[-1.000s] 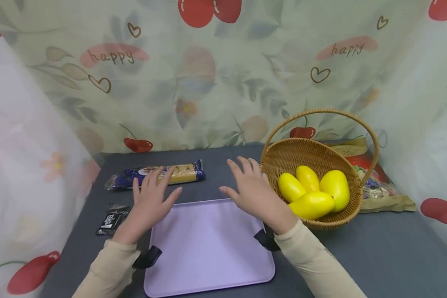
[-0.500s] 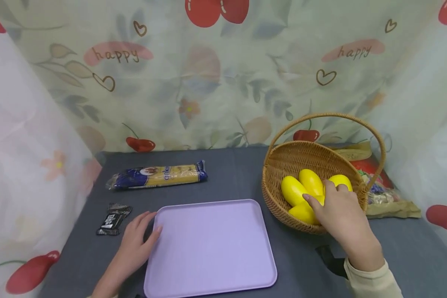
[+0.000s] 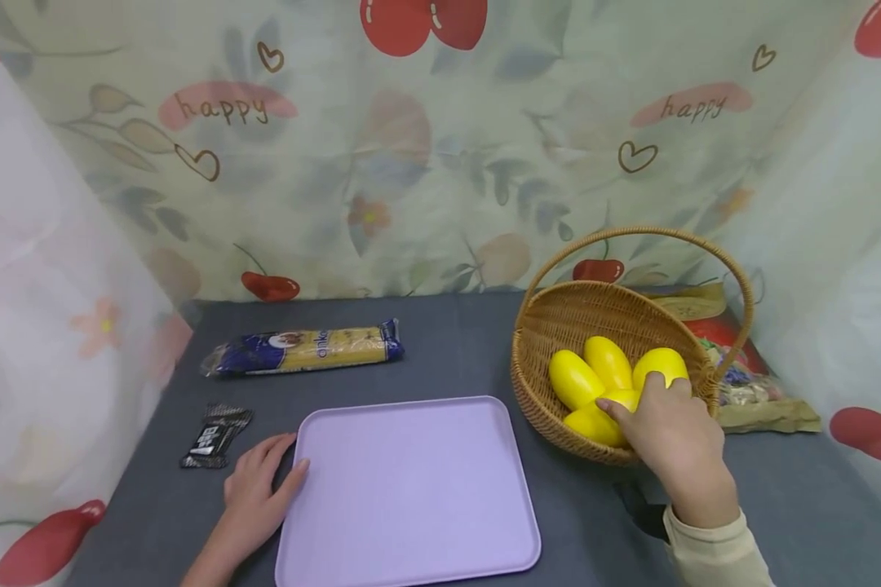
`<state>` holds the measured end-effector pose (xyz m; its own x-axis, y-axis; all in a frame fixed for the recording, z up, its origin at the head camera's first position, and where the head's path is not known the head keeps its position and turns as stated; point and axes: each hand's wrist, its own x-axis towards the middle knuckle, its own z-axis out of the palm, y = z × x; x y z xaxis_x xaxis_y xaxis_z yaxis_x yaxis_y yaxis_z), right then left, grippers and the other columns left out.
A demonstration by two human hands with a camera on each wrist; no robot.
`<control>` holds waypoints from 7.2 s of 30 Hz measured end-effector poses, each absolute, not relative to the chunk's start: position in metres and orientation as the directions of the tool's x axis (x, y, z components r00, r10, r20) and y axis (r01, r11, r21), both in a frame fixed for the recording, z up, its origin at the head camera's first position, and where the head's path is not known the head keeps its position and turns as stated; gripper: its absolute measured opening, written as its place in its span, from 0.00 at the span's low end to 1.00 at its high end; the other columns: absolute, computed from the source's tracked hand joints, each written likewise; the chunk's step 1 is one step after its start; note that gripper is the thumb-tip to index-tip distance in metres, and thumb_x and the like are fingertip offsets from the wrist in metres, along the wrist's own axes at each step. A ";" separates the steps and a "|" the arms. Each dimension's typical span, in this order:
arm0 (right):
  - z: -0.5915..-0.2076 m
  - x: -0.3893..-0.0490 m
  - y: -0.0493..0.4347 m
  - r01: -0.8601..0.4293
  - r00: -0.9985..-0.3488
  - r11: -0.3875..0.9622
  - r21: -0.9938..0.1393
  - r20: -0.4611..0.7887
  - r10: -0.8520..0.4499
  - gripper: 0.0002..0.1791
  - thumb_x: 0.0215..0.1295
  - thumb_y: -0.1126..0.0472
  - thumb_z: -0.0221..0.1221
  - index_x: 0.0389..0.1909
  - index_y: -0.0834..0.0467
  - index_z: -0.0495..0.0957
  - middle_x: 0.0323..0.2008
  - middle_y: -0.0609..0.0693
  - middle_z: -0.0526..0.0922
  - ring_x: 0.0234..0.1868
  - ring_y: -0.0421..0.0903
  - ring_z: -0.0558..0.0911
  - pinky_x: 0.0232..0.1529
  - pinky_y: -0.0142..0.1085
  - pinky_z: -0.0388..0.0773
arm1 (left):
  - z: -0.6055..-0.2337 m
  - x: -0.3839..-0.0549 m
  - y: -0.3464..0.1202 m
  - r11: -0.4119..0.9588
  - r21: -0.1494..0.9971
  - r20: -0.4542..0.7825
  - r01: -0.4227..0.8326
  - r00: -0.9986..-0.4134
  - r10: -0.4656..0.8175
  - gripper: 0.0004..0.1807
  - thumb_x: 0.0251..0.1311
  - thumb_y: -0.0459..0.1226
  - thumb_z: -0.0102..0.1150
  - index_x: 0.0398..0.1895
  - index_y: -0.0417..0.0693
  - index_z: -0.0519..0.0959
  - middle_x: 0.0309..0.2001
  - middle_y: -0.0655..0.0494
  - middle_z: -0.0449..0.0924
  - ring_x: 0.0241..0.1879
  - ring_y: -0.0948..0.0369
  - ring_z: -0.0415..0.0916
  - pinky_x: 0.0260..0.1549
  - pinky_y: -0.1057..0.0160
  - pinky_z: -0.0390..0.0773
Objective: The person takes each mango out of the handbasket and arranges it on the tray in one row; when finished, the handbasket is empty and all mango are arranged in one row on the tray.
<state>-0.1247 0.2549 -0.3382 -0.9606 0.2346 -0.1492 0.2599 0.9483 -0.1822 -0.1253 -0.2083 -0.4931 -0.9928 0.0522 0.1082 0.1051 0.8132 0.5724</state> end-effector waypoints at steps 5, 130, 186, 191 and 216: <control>-0.340 -0.125 0.253 0.280 -0.947 0.949 -0.143 -0.200 0.249 0.50 0.59 0.29 0.53 0.53 0.77 0.63 0.34 0.71 0.70 0.29 0.63 0.74 0.23 0.51 0.73 | -0.497 -0.125 -0.209 0.836 0.535 0.107 0.121 -0.991 0.075 0.32 0.68 0.54 0.48 0.65 0.40 0.69 0.64 0.40 0.64 0.63 0.40 0.56 0.48 0.39 0.57; -0.298 -0.122 0.167 -0.264 -0.954 0.855 -0.446 0.254 -0.162 0.46 0.53 0.57 0.71 0.69 0.59 0.58 0.62 0.67 0.57 0.51 0.64 0.75 0.46 0.55 0.79 | -0.499 -0.126 -0.209 0.854 0.505 0.111 0.126 -0.991 0.081 0.31 0.69 0.54 0.46 0.66 0.42 0.68 0.65 0.41 0.64 0.65 0.41 0.56 0.50 0.37 0.57; -0.423 -0.176 -0.003 -0.377 -0.805 0.668 -0.642 -0.129 -0.578 0.47 0.55 0.43 0.67 0.69 0.58 0.56 0.62 0.59 0.64 0.43 0.41 0.76 0.41 0.29 0.77 | -0.496 -0.122 -0.214 0.862 0.492 -0.003 0.120 -0.990 0.140 0.30 0.75 0.53 0.28 0.75 0.53 0.55 0.74 0.48 0.54 0.73 0.43 0.45 0.66 0.34 0.38; -0.424 -0.177 -0.002 -0.362 -0.804 0.673 -0.645 -0.149 -0.575 0.46 0.57 0.40 0.64 0.70 0.56 0.56 0.64 0.58 0.61 0.43 0.41 0.76 0.41 0.29 0.77 | -0.494 -0.122 -0.213 0.863 0.493 -0.008 0.114 -0.991 0.135 0.30 0.76 0.53 0.27 0.75 0.53 0.55 0.74 0.47 0.54 0.73 0.43 0.45 0.66 0.34 0.39; -0.431 -0.179 -0.007 -0.365 -0.803 0.667 -0.649 -0.143 -0.578 0.45 0.59 0.37 0.61 0.71 0.56 0.57 0.63 0.56 0.62 0.46 0.42 0.75 0.48 0.31 0.77 | -0.497 -0.122 -0.215 0.873 0.471 -0.004 0.127 -0.989 0.146 0.30 0.75 0.54 0.28 0.75 0.53 0.54 0.74 0.48 0.53 0.74 0.44 0.44 0.67 0.35 0.38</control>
<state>-0.1788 -0.0071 -0.4314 -0.8034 -0.5782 -0.1425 -0.3649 0.6671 -0.6494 -0.1216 -0.2148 -0.4974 -0.9893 0.1456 -0.0041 0.1265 0.8728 0.4714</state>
